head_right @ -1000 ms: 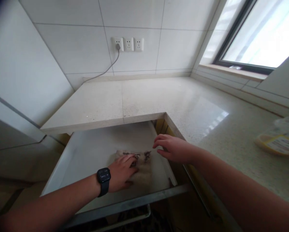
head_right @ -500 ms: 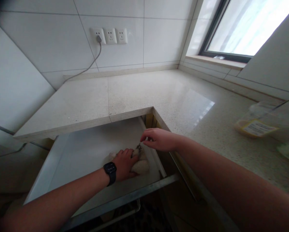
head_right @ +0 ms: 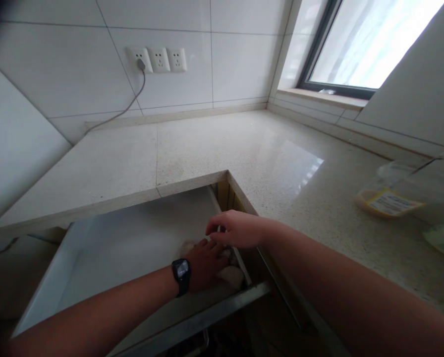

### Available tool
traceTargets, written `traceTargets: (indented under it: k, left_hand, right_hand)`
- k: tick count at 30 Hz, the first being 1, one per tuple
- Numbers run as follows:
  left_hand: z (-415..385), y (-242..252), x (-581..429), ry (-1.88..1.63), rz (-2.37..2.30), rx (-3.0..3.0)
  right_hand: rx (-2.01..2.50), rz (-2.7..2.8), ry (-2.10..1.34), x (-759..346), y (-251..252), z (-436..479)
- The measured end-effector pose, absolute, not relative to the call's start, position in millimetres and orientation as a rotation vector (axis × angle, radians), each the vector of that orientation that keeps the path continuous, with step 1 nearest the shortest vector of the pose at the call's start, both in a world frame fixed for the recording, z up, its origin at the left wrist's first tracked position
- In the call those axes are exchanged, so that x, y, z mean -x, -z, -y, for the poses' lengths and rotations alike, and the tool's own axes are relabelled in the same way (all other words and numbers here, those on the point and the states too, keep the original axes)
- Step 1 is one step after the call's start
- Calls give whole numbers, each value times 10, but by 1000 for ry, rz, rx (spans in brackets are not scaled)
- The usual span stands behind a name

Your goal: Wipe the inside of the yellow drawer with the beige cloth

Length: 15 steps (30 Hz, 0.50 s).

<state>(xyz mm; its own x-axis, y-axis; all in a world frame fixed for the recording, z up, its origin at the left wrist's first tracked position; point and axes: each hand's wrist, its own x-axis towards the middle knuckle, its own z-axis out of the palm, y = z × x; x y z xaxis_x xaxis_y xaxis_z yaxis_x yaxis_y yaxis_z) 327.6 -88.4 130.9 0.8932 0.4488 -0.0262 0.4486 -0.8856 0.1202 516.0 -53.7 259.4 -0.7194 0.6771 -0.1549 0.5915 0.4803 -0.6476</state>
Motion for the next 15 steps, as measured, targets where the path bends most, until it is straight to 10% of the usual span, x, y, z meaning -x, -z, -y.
traceTargets:
  k: [15]
  left_hand:
    - [-569, -1176, -3087, -58, -1308, -2644]
  right_hand:
    - [1311, 2742, -943, -5135, -2535, 514]
